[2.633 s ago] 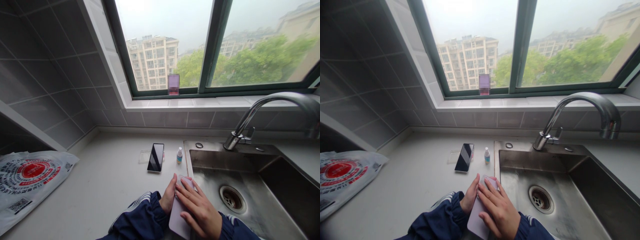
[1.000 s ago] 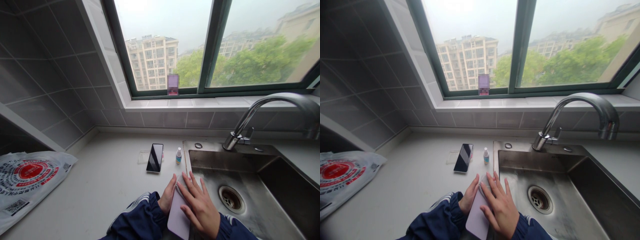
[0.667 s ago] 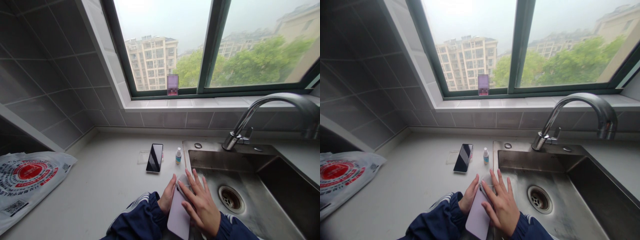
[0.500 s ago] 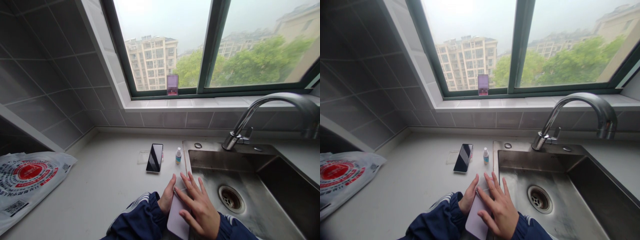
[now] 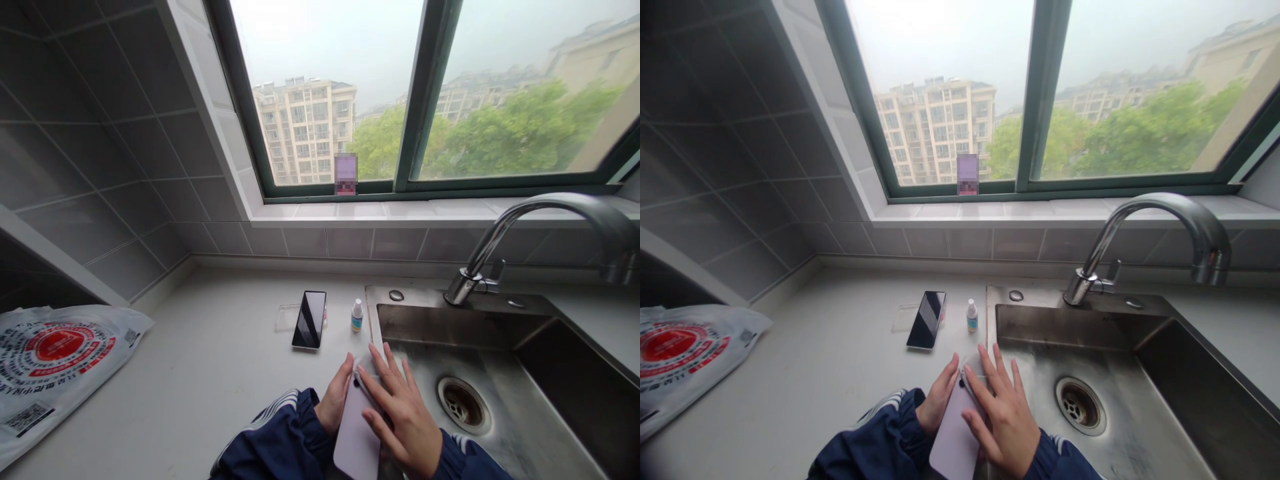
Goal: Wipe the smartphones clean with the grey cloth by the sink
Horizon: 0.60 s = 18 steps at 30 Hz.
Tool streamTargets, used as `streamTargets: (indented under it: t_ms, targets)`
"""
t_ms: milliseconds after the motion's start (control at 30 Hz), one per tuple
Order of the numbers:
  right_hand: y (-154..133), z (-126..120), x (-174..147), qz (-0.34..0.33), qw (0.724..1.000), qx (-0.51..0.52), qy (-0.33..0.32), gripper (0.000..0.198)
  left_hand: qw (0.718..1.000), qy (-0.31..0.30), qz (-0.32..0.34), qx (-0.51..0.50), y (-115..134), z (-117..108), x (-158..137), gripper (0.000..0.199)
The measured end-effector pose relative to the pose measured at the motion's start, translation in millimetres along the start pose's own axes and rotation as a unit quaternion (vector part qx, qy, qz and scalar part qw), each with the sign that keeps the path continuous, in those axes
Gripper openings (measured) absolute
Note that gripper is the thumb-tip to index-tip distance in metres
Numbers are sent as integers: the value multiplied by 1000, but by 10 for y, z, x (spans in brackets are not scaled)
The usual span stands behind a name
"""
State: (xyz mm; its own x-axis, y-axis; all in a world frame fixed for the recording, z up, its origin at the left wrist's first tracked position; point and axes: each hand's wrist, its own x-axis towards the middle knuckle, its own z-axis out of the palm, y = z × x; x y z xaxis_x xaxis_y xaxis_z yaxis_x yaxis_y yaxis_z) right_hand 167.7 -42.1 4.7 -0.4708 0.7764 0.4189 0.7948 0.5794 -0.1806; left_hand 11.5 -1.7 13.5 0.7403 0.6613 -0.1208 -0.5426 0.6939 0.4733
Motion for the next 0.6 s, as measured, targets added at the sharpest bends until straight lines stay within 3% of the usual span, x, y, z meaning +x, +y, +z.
streamTargets:
  t_ms: [100, 233, 400, 600]
  targets:
    - [0, -3, -7, -38, 999, -1, -20, 61, 1000, -23, -4, -5, -2, -13, 4, 67]
    - [-9, -3, -5, 10, 1000, -8, 1, 54, 1000, 2, 0, 9, -9, -33, 4, 65]
    - [-35, 9, -5, -41, 999, 23, -3, 57, 1000, -17, -22, 2, -5, -10, -12, 69]
    - [8, 36, -4, 9, 999, 32, 6, 53, 1000, 25, -6, 11, 17, 10, 3, 62]
